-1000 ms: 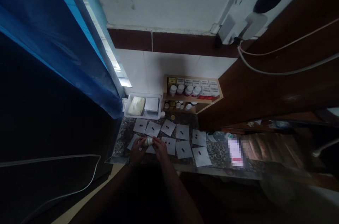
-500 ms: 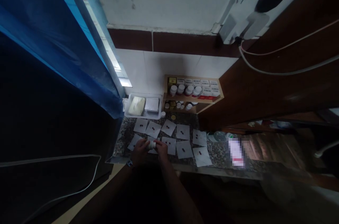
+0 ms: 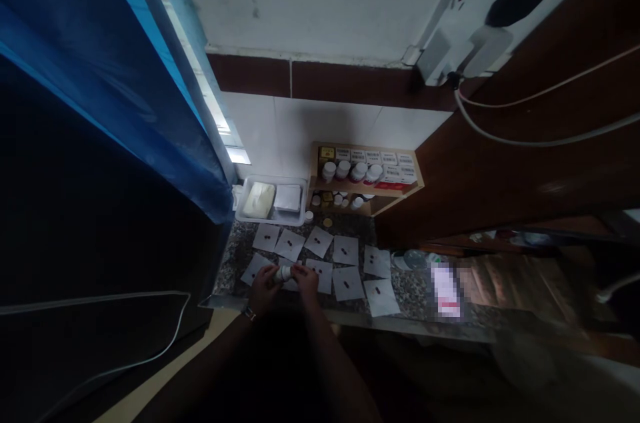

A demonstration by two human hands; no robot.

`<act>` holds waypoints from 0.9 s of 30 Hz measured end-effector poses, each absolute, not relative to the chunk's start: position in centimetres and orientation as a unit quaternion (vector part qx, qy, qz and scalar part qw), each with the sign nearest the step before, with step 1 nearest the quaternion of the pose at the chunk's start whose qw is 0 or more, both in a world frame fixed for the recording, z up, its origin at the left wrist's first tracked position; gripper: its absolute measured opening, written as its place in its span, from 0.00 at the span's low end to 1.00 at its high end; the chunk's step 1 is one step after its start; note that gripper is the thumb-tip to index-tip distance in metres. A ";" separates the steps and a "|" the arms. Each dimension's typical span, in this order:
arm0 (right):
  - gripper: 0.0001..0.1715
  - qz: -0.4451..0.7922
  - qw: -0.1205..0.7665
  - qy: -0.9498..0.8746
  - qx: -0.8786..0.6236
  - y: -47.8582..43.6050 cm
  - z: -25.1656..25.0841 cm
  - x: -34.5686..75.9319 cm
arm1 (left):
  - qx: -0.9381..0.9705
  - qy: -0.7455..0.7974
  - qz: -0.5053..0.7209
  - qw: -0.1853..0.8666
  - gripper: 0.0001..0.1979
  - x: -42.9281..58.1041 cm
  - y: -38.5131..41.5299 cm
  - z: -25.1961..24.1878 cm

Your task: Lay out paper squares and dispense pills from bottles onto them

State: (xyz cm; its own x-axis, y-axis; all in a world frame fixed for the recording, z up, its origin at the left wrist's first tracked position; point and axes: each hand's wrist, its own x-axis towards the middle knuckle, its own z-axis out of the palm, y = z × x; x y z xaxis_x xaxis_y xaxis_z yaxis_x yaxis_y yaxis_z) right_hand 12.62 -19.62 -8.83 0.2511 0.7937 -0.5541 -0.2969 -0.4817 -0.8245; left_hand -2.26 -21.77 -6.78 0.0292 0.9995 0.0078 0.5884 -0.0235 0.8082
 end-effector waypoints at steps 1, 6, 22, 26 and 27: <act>0.17 0.581 0.470 -0.187 -0.637 -19.6 -8.8 12.5 | 0.627 0.624 0.326 0.332 0.21 -2.3 -21.9 -6.9; 0.17 0.570 0.488 -0.200 -0.630 -19.7 -8.7 12.4 | 0.538 0.656 0.381 0.367 0.19 -3.1 -22.7 -7.5; 0.25 0.520 0.393 -0.466 -0.599 -20.0 -10.6 11.7 | 0.484 0.675 0.414 0.372 0.20 -4.1 -22.8 -6.8; 0.20 0.502 0.408 -0.451 -0.615 -19.9 -9.4 12.1 | 0.503 0.667 0.398 0.378 0.19 -4.3 -23.0 -7.3; 0.19 0.496 0.418 -0.434 -0.626 -19.9 -9.1 12.2 | 0.513 0.666 0.390 0.376 0.19 -4.3 -23.0 -7.4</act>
